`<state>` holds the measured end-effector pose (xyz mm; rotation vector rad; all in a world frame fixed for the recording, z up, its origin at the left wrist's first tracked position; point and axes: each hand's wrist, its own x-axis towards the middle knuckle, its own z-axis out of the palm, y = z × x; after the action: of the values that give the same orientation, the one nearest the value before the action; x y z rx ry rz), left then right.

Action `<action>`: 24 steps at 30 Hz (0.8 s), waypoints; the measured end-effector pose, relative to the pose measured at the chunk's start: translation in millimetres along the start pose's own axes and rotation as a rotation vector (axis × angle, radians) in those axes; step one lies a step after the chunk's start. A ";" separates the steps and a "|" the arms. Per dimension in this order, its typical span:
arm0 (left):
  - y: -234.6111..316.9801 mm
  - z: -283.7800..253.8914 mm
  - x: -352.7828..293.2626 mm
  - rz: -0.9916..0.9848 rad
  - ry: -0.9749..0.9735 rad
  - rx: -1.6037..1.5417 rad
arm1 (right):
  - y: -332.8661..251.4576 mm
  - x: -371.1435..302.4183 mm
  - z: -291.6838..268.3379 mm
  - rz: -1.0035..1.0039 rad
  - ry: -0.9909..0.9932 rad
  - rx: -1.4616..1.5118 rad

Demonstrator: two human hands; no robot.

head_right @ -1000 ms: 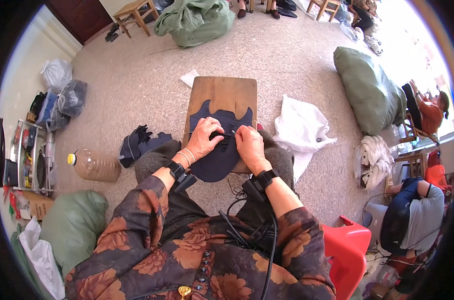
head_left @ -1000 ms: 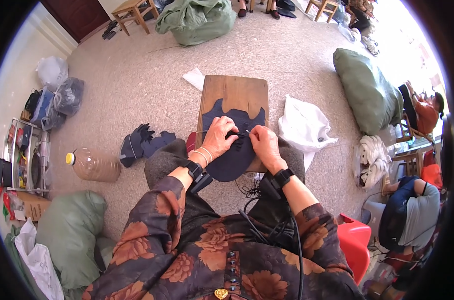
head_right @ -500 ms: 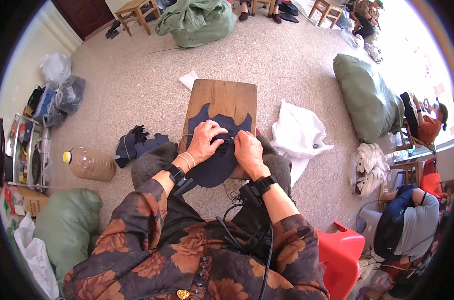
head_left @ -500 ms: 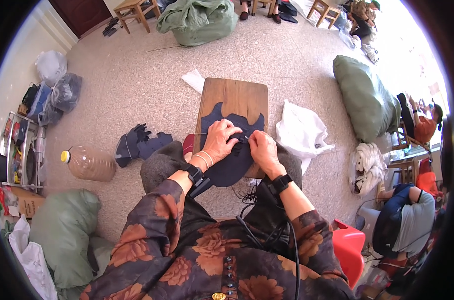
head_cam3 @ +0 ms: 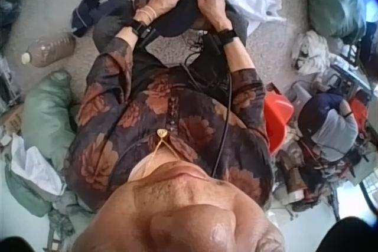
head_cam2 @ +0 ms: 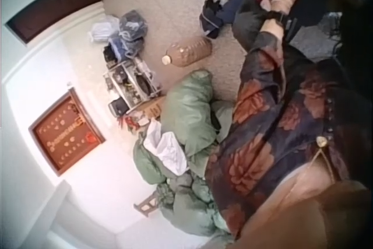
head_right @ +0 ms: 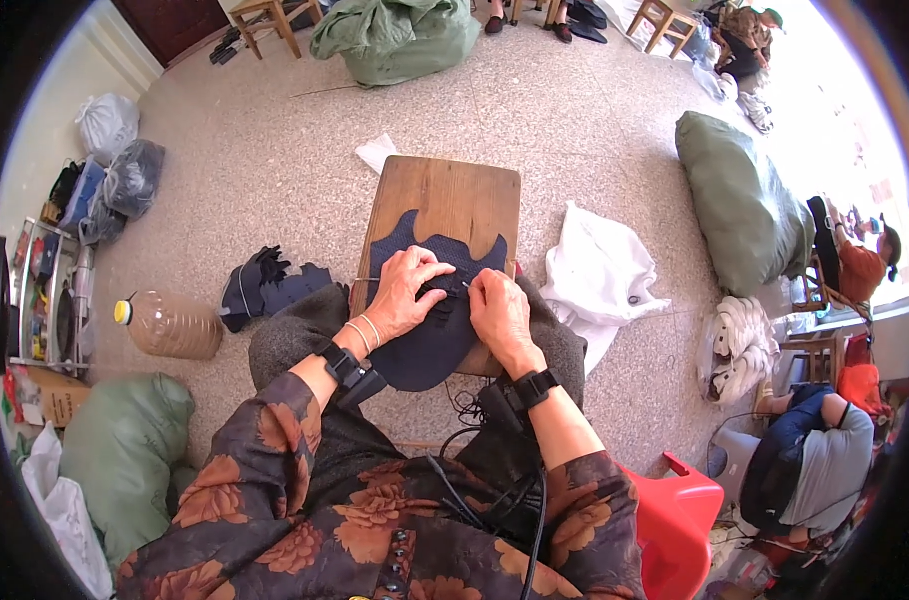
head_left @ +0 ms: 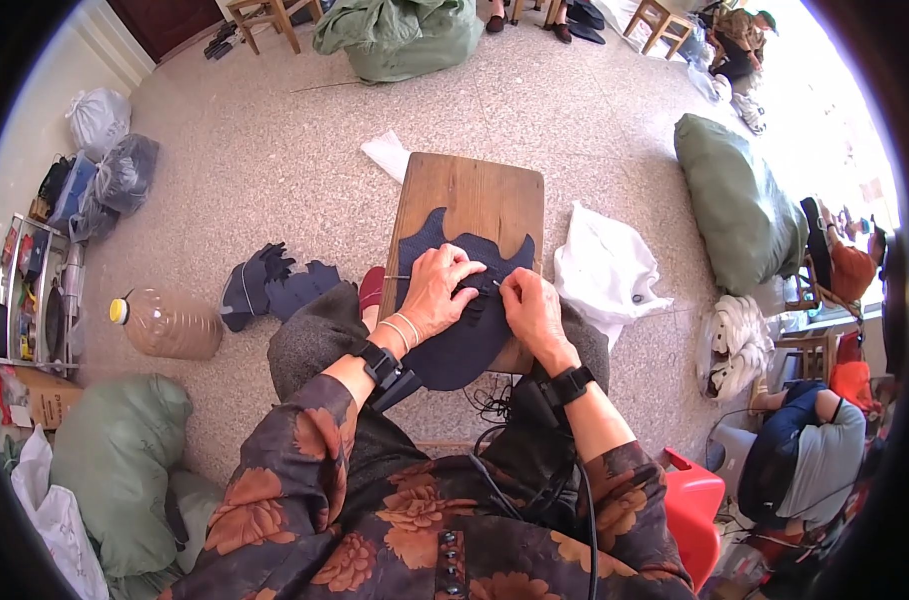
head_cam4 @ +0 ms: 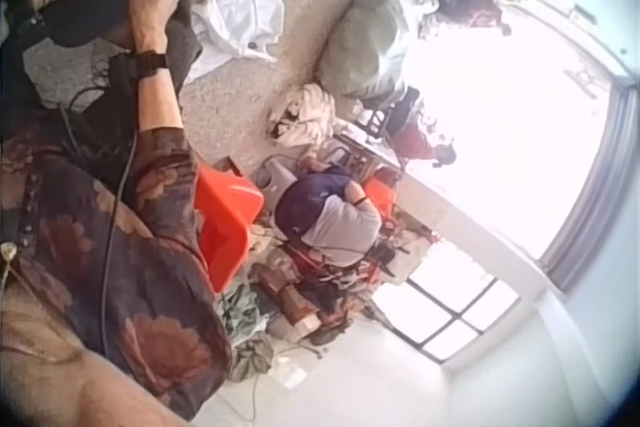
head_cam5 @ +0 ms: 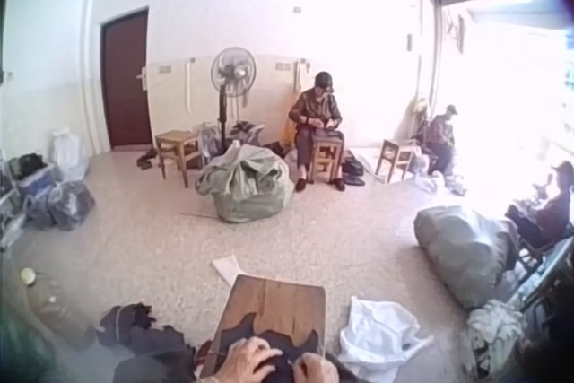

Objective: Manual stitching or assembling of shoe components using thread and needle.

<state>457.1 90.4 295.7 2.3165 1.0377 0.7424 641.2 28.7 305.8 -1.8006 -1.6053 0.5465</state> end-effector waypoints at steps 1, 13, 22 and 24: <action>0.5 0.7 -0.1 0.008 0.003 0.016 | 0.6 1.0 -0.8 -0.048 0.002 0.003; -2.5 5.1 2.3 0.026 0.011 0.037 | 3.3 -1.5 6.0 -0.167 0.107 0.006; -12.9 4.7 3.9 -0.013 -0.039 0.020 | 2.6 -3.3 9.8 -0.108 0.146 -0.055; -15.6 6.0 9.4 -0.080 -0.023 -0.065 | 1.1 -1.5 15.7 -0.100 0.153 -0.066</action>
<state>458.4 105.7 284.1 2.2097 1.0733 0.7060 630.9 30.3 293.9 -1.7535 -1.6145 0.3057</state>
